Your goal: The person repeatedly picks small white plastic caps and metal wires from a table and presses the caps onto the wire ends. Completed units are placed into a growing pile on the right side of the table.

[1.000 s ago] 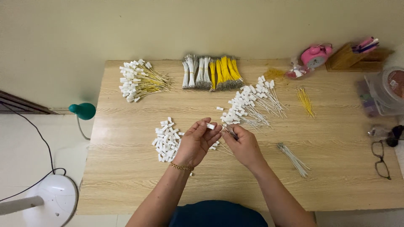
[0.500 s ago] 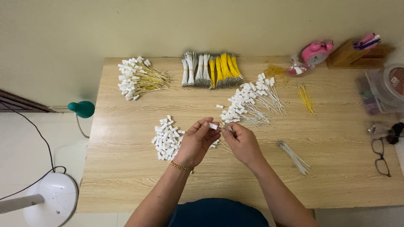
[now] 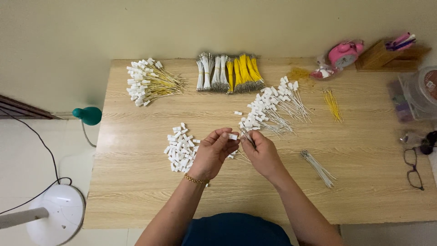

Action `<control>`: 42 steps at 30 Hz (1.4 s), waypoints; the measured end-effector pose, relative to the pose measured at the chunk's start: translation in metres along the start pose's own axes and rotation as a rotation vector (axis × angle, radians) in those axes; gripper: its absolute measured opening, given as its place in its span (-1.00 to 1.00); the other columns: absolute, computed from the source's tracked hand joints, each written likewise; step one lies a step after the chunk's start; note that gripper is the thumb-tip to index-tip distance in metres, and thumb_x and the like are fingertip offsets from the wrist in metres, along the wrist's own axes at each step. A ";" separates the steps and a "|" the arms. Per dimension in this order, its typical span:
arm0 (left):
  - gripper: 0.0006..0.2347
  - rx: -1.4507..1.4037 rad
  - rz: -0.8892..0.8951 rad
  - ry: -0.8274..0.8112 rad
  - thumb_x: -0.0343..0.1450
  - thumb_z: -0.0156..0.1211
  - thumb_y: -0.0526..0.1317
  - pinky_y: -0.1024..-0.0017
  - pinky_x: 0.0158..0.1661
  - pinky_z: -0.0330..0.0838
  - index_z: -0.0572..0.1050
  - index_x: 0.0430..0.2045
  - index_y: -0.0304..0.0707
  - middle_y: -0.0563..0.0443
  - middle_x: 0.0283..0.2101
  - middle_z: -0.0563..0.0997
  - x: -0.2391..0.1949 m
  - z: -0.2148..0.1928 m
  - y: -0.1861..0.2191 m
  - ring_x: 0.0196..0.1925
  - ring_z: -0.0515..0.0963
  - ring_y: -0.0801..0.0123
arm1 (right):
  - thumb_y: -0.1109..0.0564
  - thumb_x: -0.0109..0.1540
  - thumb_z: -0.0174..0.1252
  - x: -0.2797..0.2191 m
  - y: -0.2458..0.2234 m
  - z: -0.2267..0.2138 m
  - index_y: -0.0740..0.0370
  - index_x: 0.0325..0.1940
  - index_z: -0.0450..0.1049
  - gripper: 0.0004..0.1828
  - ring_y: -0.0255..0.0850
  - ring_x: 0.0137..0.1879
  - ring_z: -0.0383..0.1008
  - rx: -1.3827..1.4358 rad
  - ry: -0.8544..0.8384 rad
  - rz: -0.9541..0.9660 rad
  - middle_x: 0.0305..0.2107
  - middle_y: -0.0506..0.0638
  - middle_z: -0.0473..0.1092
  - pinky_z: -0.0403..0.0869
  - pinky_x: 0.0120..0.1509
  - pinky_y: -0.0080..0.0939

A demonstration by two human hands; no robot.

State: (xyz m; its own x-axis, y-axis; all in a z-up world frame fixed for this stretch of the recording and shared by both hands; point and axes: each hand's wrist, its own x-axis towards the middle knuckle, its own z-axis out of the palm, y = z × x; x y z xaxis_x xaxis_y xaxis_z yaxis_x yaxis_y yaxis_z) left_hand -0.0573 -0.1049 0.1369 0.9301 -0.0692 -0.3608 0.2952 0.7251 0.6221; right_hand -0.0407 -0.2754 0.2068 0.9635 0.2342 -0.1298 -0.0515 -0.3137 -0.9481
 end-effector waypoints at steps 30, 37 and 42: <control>-0.85 -0.009 -0.013 0.132 0.54 0.09 -0.25 0.22 -0.03 0.66 0.48 -0.06 -0.28 -0.22 -0.08 0.69 0.014 -0.012 -0.018 -0.13 0.73 0.17 | 0.11 0.24 0.26 0.011 0.032 0.019 0.18 -0.18 0.60 -0.88 0.03 -0.35 0.59 -0.294 0.130 -0.124 -0.49 0.19 0.51 0.53 -0.26 -0.04; -0.85 0.014 -0.014 0.087 0.53 0.12 -0.25 0.23 -0.05 0.67 0.50 -0.09 -0.30 -0.21 -0.11 0.70 0.008 -0.016 -0.024 -0.14 0.73 0.17 | 0.11 0.24 0.26 0.008 0.043 0.015 0.17 -0.20 0.60 -0.88 0.07 -0.34 0.57 -0.316 0.104 -0.192 -0.50 0.18 0.48 0.52 -0.26 -0.01; -0.84 -0.035 -0.032 0.120 0.54 0.12 -0.25 0.26 -0.07 0.68 0.48 -0.07 -0.30 -0.21 -0.11 0.70 0.011 -0.017 -0.033 -0.17 0.73 0.20 | 0.13 0.21 0.25 0.004 0.049 0.019 0.16 -0.20 0.59 -0.89 0.12 -0.35 0.55 -0.309 0.158 -0.175 -0.50 0.20 0.47 0.50 -0.28 0.02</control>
State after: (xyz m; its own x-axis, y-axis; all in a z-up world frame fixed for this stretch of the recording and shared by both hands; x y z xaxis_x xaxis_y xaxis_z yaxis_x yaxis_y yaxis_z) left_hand -0.0606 -0.1181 0.1001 0.8869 -0.0114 -0.4619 0.3144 0.7474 0.5853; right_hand -0.0447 -0.2722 0.1538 0.9806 0.1713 0.0954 0.1755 -0.5495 -0.8168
